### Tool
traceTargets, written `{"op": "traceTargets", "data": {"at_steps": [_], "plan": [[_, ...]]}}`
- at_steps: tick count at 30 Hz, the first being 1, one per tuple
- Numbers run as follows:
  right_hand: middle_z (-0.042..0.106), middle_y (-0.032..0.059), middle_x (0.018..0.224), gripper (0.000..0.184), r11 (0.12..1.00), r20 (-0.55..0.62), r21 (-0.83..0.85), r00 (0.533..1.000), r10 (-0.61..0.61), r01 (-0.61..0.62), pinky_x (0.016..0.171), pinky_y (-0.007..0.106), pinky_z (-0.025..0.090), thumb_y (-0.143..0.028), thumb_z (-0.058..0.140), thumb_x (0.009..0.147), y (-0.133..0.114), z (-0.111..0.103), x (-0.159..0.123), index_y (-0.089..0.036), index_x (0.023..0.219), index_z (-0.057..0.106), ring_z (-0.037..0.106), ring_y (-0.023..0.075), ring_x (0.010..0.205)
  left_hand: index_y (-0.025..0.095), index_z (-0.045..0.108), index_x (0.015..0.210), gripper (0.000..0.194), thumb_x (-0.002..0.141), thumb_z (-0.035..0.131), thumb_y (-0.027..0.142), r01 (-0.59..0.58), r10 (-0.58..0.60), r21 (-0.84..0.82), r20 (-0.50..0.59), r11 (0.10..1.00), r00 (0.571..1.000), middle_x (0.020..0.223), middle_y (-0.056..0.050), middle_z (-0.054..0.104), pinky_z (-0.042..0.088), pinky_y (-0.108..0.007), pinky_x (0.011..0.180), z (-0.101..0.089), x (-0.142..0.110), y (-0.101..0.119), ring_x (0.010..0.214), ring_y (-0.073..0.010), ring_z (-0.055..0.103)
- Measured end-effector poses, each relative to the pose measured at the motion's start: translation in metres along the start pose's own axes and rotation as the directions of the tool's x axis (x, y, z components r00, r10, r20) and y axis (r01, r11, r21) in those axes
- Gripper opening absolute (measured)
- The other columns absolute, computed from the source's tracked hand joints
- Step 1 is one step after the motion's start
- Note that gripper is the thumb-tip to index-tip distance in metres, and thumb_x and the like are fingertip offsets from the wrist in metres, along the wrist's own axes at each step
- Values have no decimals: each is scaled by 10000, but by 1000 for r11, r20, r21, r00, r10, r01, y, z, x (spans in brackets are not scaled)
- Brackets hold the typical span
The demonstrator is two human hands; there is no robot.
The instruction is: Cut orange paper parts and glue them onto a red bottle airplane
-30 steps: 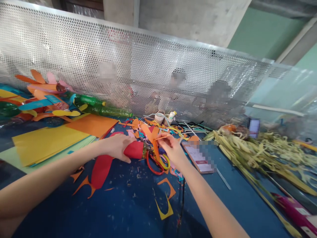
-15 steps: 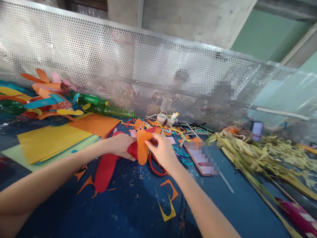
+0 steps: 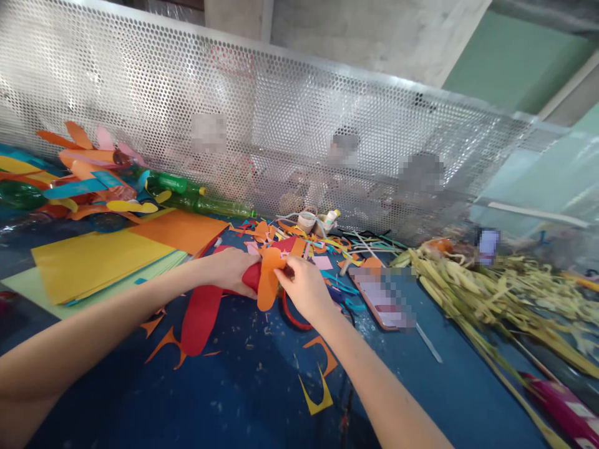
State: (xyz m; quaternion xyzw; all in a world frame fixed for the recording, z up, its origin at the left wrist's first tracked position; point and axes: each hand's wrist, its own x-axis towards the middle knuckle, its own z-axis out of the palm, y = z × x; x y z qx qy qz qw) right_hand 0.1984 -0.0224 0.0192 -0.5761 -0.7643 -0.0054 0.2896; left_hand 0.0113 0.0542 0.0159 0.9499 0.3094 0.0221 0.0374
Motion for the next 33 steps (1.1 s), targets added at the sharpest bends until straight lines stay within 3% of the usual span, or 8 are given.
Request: {"op": "traceTargets", "data": {"at_steps": [28, 33], "plan": [[647, 44, 729, 74, 1000, 28, -13, 1000, 13, -13, 606, 257, 428, -185, 560, 785, -2, 5, -2, -152, 815, 619, 591, 175, 649, 148, 468, 1175, 785, 596, 556, 670, 6, -4, -30, 49, 1000, 999, 1064, -168, 619, 449, -415, 753, -2, 1, 2, 919, -355, 593], [637, 36, 709, 40, 1000, 22, -10, 1000, 0, 0, 593, 247, 424, -178, 569, 782, 0, 6, -1, -162, 758, 597, 588, 169, 637, 120, 223, 1360, 1016, 552, 631, 580, 22, -19, -137, 21, 990, 1000, 1237, -212, 497, 401, -453, 867, -4, -2, 0, 1101, -389, 479]]}}
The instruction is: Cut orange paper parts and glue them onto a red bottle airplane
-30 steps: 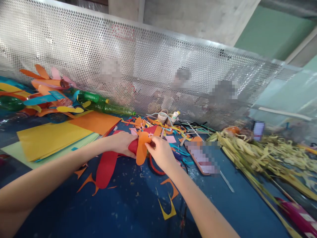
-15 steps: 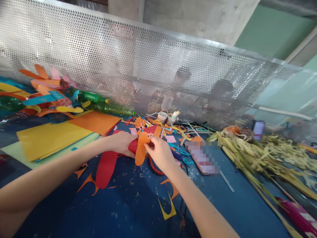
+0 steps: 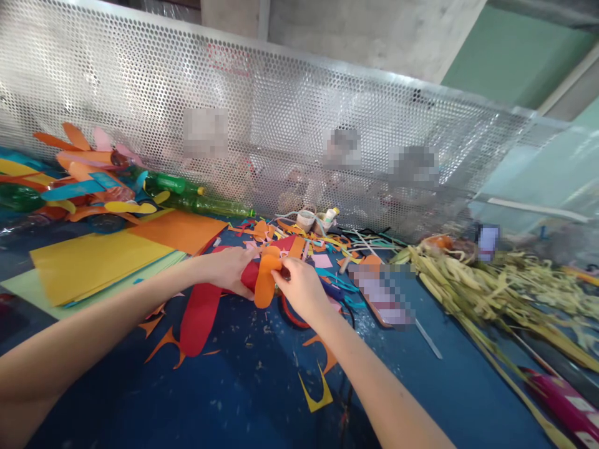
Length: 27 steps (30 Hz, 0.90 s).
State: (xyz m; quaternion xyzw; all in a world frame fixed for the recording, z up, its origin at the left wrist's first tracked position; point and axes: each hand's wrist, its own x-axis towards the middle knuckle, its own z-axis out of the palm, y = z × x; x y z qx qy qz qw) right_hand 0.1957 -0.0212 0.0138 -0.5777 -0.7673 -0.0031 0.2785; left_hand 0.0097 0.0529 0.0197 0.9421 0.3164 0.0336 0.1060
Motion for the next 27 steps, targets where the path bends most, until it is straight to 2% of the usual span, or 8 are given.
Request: {"op": "traceTargets", "data": {"at_steps": [4, 7, 9, 12, 16, 20, 23, 27], "plan": [[629, 33, 696, 34, 1000, -4, 17, 1000, -25, 25, 594, 245, 424, -175, 585, 774, 3, 0, 0, -162, 745, 596, 590, 168, 649, 180, 70, 1400, 1043, 571, 656, 422, -34, 34, -162, -5, 986, 999, 1428, -182, 246, 384, -405, 916, -7, -3, -6, 1214, -353, 374], [644, 41, 732, 51, 999, 3, 25, 999, -36, 36, 596, 252, 432, -169, 592, 770, 4, 0, 0, -157, 812, 618, 592, 168, 656, 185, 77, 1395, 847, 711, 553, 335, -115, 78, -309, -129, 944, 989, 1406, -161, 284, 396, -350, 914, -9, 1, -13, 1174, -268, 438], [657, 43, 753, 108, 998, 5, 56, 999, -36, 35, 603, 261, 446, -173, 595, 768, 6, -1, 0, -158, 872, 624, 600, 168, 655, 183, 182, 1372, 730, 756, 538, 348, -178, 92, -332, -260, 926, 961, 1338, -144, 385, 369, -361, 950, -8, 5, -14, 1160, -241, 445], [680, 43, 811, 190, 981, 17, 192, 999, -31, 27, 664, 267, 477, -131, 615, 738, 10, -5, 0, -168, 925, 618, 633, 167, 716, 222, 498, 1171, 489, 735, 604, 416, -242, 119, -292, -381, 925, 917, 1188, -89, 528, 341, -394, 974, -6, 10, -9, 1119, -235, 472], [693, 42, 879, 209, 905, 79, 424, 997, -19, -17, 710, 246, 503, -79, 591, 739, 17, -9, 0, -167, 926, 619, 657, 146, 774, 247, 590, 1067, 467, 660, 680, 455, -286, 181, -305, -329, 909, 927, 1180, -71, 540, 322, -425, 989, -2, 10, 1, 1162, -253, 439], [694, 31, 832, 143, 875, 74, 484, 997, -9, -28, 689, 267, 516, -172, 611, 759, 22, -9, 0, -168, 900, 628, 660, 152, 732, 204, 555, 1110, 634, 566, 732, 478, -188, 92, -289, -315, 939, 945, 1215, -113, 522, 353, -452, 961, 2, 11, 4, 1161, -298, 443], [690, 36, 871, 183, 862, 62, 507, 998, -18, -16, 734, 268, 515, -114, 592, 751, 28, -9, 2, -164, 925, 618, 652, 140, 776, 188, 600, 1018, 432, 667, 674, 429, -201, 122, -209, -338, 957, 933, 1096, -87, 605, 387, -404, 931, 4, 17, 3, 1068, -263, 521], [682, 81, 933, 227, 886, 51, 456, 996, 71, -87, 792, 290, 500, -39, 521, 764, 39, -8, 5, -125, 956, 607, 639, 148, 843, 188, 641, 924, 196, 780, 565, 298, -237, 150, -209, -364, 949, 919, 969, -41, 666, 426, -327, 870, 4, 24, 3, 932, -205, 590]]}}
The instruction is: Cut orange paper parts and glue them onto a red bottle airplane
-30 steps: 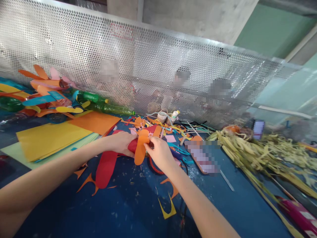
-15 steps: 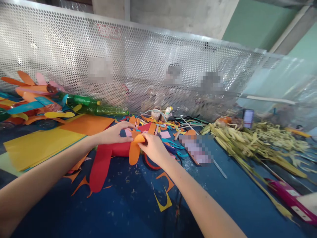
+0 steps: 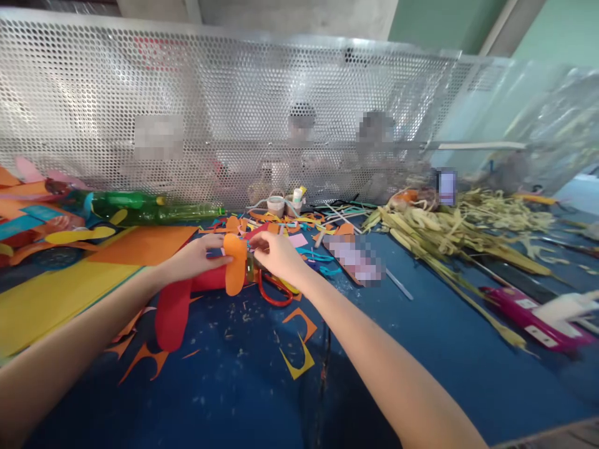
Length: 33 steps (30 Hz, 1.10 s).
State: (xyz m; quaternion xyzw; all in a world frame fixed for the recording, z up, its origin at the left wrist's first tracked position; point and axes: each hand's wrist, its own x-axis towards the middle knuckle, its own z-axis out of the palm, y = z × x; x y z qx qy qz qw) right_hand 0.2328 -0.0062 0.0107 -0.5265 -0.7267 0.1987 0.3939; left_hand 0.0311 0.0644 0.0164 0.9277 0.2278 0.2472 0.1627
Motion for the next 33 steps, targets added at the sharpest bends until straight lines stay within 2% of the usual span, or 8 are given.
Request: {"op": "traceTargets", "data": {"at_steps": [5, 9, 13, 18, 24, 28, 33], "plan": [[674, 127, 998, 251, 999, 62, 9, 997, 43, -43, 800, 324, 504, -130, 571, 782, 13, 1, 1, -105, 1029, 606, 642, 184, 871, 201, 649, 924, 187, 774, 552, 256, 69, -68, -26, 30, 997, 997, 928, -19, 679, 438, -308, 843, 0, 0, 0, 901, -197, 602], [660, 111, 1065, 258, 1000, 127, 16, 992, 21, -23, 855, 336, 476, -151, 558, 799, 14, 3, 1, -129, 1048, 620, 625, 196, 945, 198, 643, 950, 219, 759, 583, 287, 63, -63, -34, 11, 997, 998, 958, -30, 674, 439, -308, 843, 3, -1, -1, 894, -196, 604], [670, 75, 1055, 245, 1000, 176, 29, 984, 2, -7, 879, 326, 463, -171, 492, 848, 9, 4, -1, -159, 1052, 628, 619, 183, 975, 202, 656, 884, 179, 756, 584, 305, 60, -61, -41, -22, 997, 998, 890, -23, 680, 446, -326, 837, 6, 0, -2, 886, -204, 605], [655, 90, 1091, 255, 1000, 166, 22, 986, 9, -13, 871, 337, 467, -187, 499, 851, 9, 7, -2, -152, 1074, 617, 620, 197, 977, 205, 662, 855, 168, 745, 582, 304, 119, -120, -43, -23, 992, 992, 849, -22, 682, 466, -336, 803, 7, 0, -3, 849, -211, 613], [652, 82, 1102, 252, 1000, 154, 23, 988, 6, -10, 859, 329, 475, -200, 503, 855, 14, 10, -1, -164, 1076, 618, 625, 195, 967, 188, 654, 896, 188, 750, 575, 274, 99, -101, -102, -15, 990, 995, 878, -26, 680, 458, -320, 828, 7, 0, -1, 863, -197, 613], [654, 86, 1093, 267, 1000, 153, 23, 988, 3, -6, 851, 318, 477, -235, 500, 859, 18, 11, -1, -155, 1087, 613, 627, 195, 960, 193, 658, 915, 207, 741, 587, 279, 116, -118, -54, -42, 992, 992, 927, -32, 683, 455, -333, 829, 6, 0, 2, 881, -209, 609], [657, 103, 1081, 292, 999, 149, 30, 989, 10, -15, 839, 317, 481, -281, 495, 861, 19, 12, -1, -134, 1087, 608, 630, 199, 950, 196, 659, 895, 174, 754, 579, 261, 77, -77, -4, -59, 997, 995, 935, -36, 681, 447, -331, 831, 6, 0, 4, 887, -207, 606]]}}
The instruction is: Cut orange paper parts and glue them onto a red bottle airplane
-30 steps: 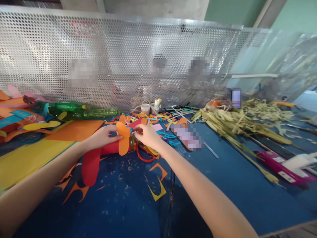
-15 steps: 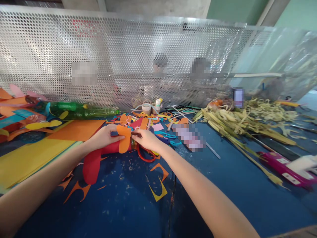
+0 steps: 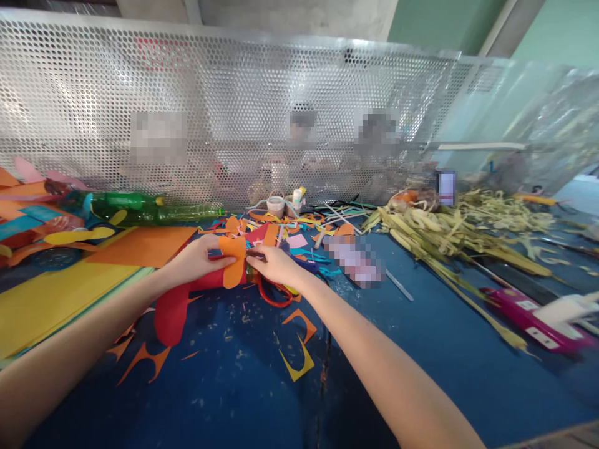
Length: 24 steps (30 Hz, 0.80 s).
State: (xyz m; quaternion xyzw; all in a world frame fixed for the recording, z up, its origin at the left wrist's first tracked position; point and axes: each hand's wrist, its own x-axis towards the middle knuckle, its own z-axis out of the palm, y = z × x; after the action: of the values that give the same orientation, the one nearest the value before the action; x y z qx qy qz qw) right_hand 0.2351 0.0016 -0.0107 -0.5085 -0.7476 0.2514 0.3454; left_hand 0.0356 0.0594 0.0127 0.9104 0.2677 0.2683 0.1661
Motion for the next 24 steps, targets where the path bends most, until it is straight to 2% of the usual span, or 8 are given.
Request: {"op": "traceTargets", "data": {"at_steps": [4, 9, 14, 18, 20, 24], "plan": [[662, 89, 1066, 309, 1000, -25, 22, 1000, 18, -18, 811, 300, 494, -357, 500, 857, -3, 4, -2, -160, 1071, 603, 637, 186, 933, 199, 659, 853, 156, 745, 594, 290, 19, -18, 39, -30, 999, 999, 904, -35, 681, 450, -342, 814, 2, -1, -1, 870, -220, 608], [657, 91, 1046, 300, 999, -106, 7, 993, 43, -43, 791, 312, 492, -359, 558, 818, -7, 13, -4, -158, 1038, 592, 643, 189, 888, 192, 618, 931, 230, 744, 590, 322, -23, 21, 64, 25, 998, 999, 968, -55, 653, 428, -351, 843, -4, -1, -3, 917, -223, 587], [661, 89, 1018, 281, 998, -133, -10, 989, 68, -70, 780, 317, 491, -341, 584, 797, -12, 15, -4, -160, 1012, 595, 645, 189, 861, 203, 533, 1086, 513, 652, 661, 444, -21, 10, 54, 189, 998, 982, 1080, -77, 594, 416, -349, 846, -26, -6, -4, 971, -237, 557], [667, 80, 990, 267, 996, -125, -7, 988, 86, -87, 736, 305, 505, -336, 584, 792, -15, 16, -3, -162, 994, 582, 656, 179, 809, 224, 466, 1178, 588, 664, 644, 446, 51, -39, -31, 307, 998, 951, 1031, -55, 609, 426, -314, 817, -46, -9, -6, 940, -213, 575], [670, 77, 962, 248, 996, -117, -5, 989, 87, -88, 716, 299, 511, -340, 585, 789, -16, 17, -3, -162, 962, 577, 658, 177, 793, 219, 471, 1173, 541, 707, 602, 461, 82, -69, -36, 280, 996, 957, 1001, -50, 621, 427, -299, 808, -53, -9, -9, 933, -202, 579], [653, 82, 982, 273, 993, -109, 42, 988, 112, -108, 683, 288, 517, -372, 585, 784, -18, 20, -3, -163, 956, 549, 655, 167, 773, 187, 533, 1074, 447, 767, 507, 510, 169, -168, -1, 125, 986, 978, 921, -52, 638, 439, -276, 746, -60, -6, -25, 851, -189, 598]]}}
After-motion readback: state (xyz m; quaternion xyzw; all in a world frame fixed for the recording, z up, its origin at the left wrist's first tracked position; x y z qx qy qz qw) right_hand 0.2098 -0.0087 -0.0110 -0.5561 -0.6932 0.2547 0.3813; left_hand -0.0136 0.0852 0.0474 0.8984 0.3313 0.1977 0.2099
